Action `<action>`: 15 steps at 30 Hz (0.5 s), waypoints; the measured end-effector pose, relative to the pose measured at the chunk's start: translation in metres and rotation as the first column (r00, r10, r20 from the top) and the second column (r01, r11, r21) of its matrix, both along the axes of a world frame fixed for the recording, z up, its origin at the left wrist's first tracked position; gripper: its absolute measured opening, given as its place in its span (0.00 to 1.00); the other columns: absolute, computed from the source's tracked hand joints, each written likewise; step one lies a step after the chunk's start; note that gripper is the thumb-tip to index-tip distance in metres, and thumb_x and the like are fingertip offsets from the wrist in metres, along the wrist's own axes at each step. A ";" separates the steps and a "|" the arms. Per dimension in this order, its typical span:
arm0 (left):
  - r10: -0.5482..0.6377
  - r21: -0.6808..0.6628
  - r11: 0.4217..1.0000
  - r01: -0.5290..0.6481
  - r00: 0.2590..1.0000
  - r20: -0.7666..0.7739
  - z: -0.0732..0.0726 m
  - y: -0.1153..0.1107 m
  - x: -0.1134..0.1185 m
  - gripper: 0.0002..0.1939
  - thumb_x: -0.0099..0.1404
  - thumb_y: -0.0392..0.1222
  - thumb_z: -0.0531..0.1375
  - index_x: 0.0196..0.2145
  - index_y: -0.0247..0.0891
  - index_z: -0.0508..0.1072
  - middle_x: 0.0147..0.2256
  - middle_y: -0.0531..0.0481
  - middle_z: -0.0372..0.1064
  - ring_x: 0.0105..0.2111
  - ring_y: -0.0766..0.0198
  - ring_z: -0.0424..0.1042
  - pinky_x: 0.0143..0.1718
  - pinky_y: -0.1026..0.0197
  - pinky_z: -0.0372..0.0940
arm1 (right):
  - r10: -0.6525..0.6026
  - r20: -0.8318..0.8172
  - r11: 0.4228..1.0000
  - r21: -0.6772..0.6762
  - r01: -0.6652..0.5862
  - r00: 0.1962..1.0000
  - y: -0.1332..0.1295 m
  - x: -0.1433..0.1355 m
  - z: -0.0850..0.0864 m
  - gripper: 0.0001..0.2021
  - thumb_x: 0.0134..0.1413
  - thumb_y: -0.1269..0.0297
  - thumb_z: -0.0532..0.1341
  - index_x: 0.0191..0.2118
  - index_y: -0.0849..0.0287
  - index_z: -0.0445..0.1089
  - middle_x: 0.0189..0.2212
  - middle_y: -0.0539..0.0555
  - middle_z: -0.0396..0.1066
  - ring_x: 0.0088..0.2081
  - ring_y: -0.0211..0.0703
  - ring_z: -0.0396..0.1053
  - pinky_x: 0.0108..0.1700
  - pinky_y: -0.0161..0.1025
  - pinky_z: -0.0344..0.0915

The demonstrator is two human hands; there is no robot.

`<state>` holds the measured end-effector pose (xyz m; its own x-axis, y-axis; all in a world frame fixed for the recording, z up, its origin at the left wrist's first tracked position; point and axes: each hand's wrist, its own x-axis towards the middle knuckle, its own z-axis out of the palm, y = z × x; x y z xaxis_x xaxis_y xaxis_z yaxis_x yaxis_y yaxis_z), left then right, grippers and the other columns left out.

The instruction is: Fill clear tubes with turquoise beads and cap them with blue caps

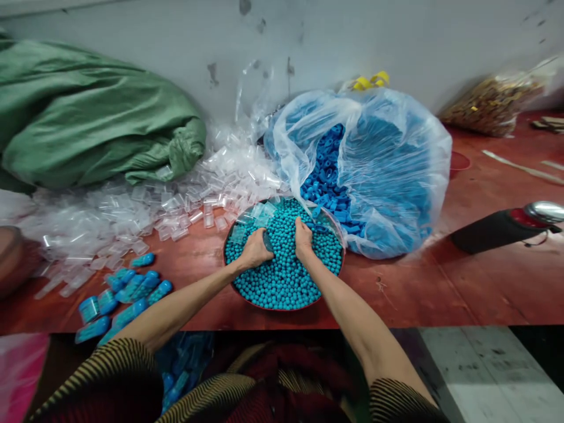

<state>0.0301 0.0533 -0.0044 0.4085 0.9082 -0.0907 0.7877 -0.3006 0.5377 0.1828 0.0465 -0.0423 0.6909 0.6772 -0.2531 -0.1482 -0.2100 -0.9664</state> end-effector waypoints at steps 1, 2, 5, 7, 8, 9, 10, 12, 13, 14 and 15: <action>0.011 0.002 1.000 -0.011 1.000 0.021 -0.001 0.000 0.001 0.39 0.42 0.36 0.64 0.53 0.32 0.57 0.50 0.36 0.63 0.52 0.46 0.63 0.53 0.49 0.59 | 0.011 -0.007 1.000 0.011 -0.011 1.000 0.001 -0.004 0.001 0.20 0.48 0.44 0.52 0.24 0.57 0.67 0.24 0.49 0.70 0.31 0.41 0.65 0.36 0.38 0.64; 0.019 0.003 1.000 -0.019 0.999 0.047 -0.003 -0.001 0.001 0.39 0.42 0.36 0.64 0.53 0.31 0.57 0.50 0.36 0.63 0.52 0.45 0.63 0.53 0.48 0.59 | 0.026 -0.011 0.999 0.024 -0.026 1.000 0.002 -0.008 0.001 0.20 0.49 0.45 0.52 0.25 0.57 0.67 0.24 0.50 0.71 0.31 0.41 0.66 0.36 0.38 0.65; 0.033 0.003 0.999 -0.034 0.989 0.142 -0.009 -0.003 0.003 0.40 0.42 0.34 0.64 0.54 0.31 0.57 0.51 0.34 0.62 0.53 0.44 0.62 0.54 0.46 0.58 | 0.079 0.004 0.995 0.066 -0.079 0.997 0.003 -0.019 0.004 0.21 0.52 0.46 0.49 0.27 0.58 0.69 0.25 0.51 0.73 0.31 0.42 0.68 0.36 0.38 0.67; 0.056 -0.015 0.998 -0.055 0.973 0.224 -0.014 -0.006 0.003 0.41 0.42 0.34 0.64 0.54 0.30 0.56 0.52 0.33 0.61 0.53 0.45 0.62 0.55 0.46 0.58 | 0.110 0.049 0.989 0.093 -0.114 0.993 0.000 -0.026 0.008 0.22 0.53 0.46 0.48 0.28 0.58 0.69 0.26 0.51 0.73 0.32 0.42 0.69 0.37 0.39 0.67; 0.069 -0.031 0.998 -0.063 0.960 0.271 -0.017 -0.007 0.004 0.42 0.41 0.33 0.64 0.55 0.30 0.55 0.53 0.33 0.61 0.53 0.45 0.62 0.55 0.46 0.58 | 0.126 0.083 0.985 0.106 -0.135 0.989 -0.003 -0.030 0.010 0.22 0.53 0.46 0.48 0.28 0.58 0.69 0.27 0.51 0.73 0.33 0.43 0.69 0.38 0.39 0.67; 0.078 -0.046 0.997 -0.066 0.943 0.324 -0.020 -0.008 0.004 0.42 0.42 0.34 0.65 0.55 0.30 0.55 0.53 0.32 0.60 0.53 0.46 0.63 0.55 0.46 0.58 | 0.146 0.121 0.980 0.120 -0.161 0.982 -0.006 -0.034 0.012 0.22 0.52 0.46 0.49 0.28 0.58 0.70 0.27 0.51 0.74 0.34 0.43 0.69 0.40 0.40 0.66; 0.076 -0.054 0.997 -0.060 0.921 0.382 -0.023 -0.008 0.004 0.42 0.42 0.34 0.65 0.55 0.30 0.54 0.54 0.33 0.60 0.54 0.47 0.63 0.56 0.46 0.57 | 0.171 0.163 0.972 0.135 -0.194 0.972 -0.010 -0.038 0.015 0.21 0.52 0.47 0.50 0.29 0.58 0.70 0.29 0.52 0.74 0.35 0.44 0.69 0.42 0.41 0.66; 0.040 -0.038 0.999 -0.025 0.867 0.496 -0.029 -0.009 0.005 0.39 0.45 0.35 0.64 0.55 0.32 0.55 0.54 0.35 0.60 0.54 0.50 0.63 0.57 0.46 0.57 | 0.233 0.249 0.947 0.163 -0.278 0.940 -0.018 -0.044 0.022 0.18 0.52 0.49 0.52 0.30 0.57 0.71 0.33 0.53 0.75 0.39 0.46 0.69 0.47 0.42 0.64; 0.011 -0.020 1.000 0.000 0.847 0.532 -0.032 -0.008 0.006 0.37 0.47 0.35 0.63 0.55 0.33 0.56 0.54 0.36 0.61 0.54 0.52 0.63 0.57 0.47 0.57 | 0.269 0.289 0.929 0.173 -0.327 0.919 -0.020 -0.044 0.025 0.17 0.52 0.50 0.53 0.31 0.57 0.72 0.35 0.53 0.75 0.41 0.46 0.69 0.49 0.42 0.63; -0.017 -0.004 1.000 0.024 0.836 0.548 -0.034 -0.008 0.006 0.34 0.49 0.36 0.63 0.54 0.35 0.58 0.53 0.38 0.62 0.54 0.53 0.63 0.57 0.48 0.57 | 0.303 0.327 0.910 0.180 -0.374 0.895 -0.021 -0.042 0.029 0.16 0.52 0.51 0.54 0.32 0.56 0.72 0.37 0.53 0.75 0.43 0.46 0.69 0.50 0.42 0.62; -0.040 0.006 0.999 0.044 0.836 0.547 -0.035 -0.007 0.007 0.32 0.50 0.36 0.63 0.53 0.36 0.60 0.53 0.40 0.63 0.53 0.54 0.64 0.57 0.48 0.57 | 0.333 0.360 0.890 0.184 -0.416 0.872 -0.021 -0.038 0.032 0.14 0.52 0.52 0.55 0.32 0.56 0.73 0.37 0.53 0.75 0.44 0.46 0.69 0.51 0.42 0.61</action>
